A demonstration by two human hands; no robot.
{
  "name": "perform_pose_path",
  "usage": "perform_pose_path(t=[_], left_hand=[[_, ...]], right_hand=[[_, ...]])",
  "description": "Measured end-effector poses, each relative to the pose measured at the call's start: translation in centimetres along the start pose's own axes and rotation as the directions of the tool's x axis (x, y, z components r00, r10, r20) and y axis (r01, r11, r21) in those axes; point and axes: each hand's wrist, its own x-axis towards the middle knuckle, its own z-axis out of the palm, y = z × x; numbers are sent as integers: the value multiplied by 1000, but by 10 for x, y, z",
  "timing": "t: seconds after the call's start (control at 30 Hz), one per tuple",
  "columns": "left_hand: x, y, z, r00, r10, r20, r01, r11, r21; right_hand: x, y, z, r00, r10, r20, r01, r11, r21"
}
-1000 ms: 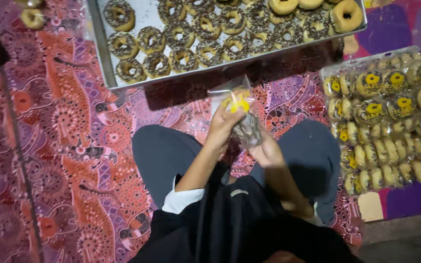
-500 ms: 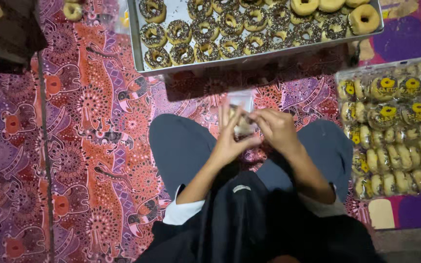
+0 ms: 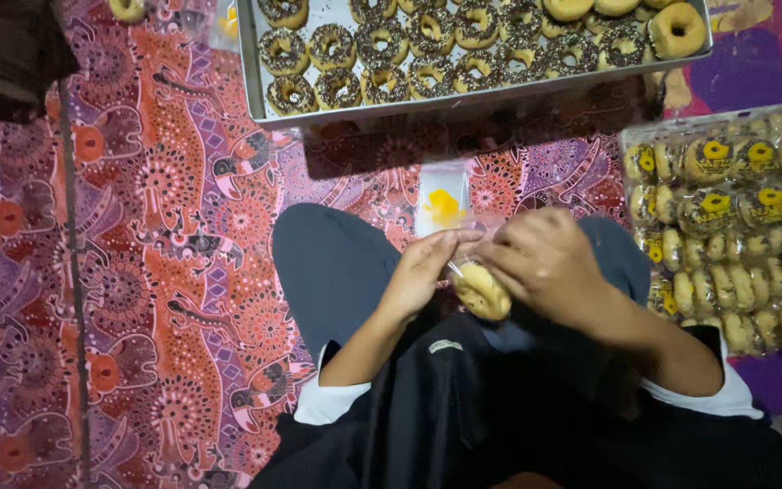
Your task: The person sits on a patterned mat and repeatedly picks doughnuts from a metal tray, places them into clear plastic bags, and sets the sealed bags aside. The doughnuts include plain and chocolate-sprinkled varieties.
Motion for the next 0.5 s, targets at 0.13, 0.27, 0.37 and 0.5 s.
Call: perform_pose_path(t=[0.13, 0.27, 0.37, 0.5], left_hand=[[-7, 20, 12, 999, -2, -33, 10, 970, 242], [-30, 35, 21, 996, 71, 48, -81, 594, 800], [-47, 51, 16, 999, 18, 38, -42, 421, 906], [-38, 62, 0, 980, 188, -65, -47, 535, 844]], right_hand=[[-11, -1, 22, 994, -68, 82, 71, 997, -36], [-26, 27, 39, 955, -256, 151, 267, 962, -60], [-26, 73, 37, 946, -225, 234, 228, 974, 18], [-12, 84, 45, 975, 187, 117, -198, 976, 91]])
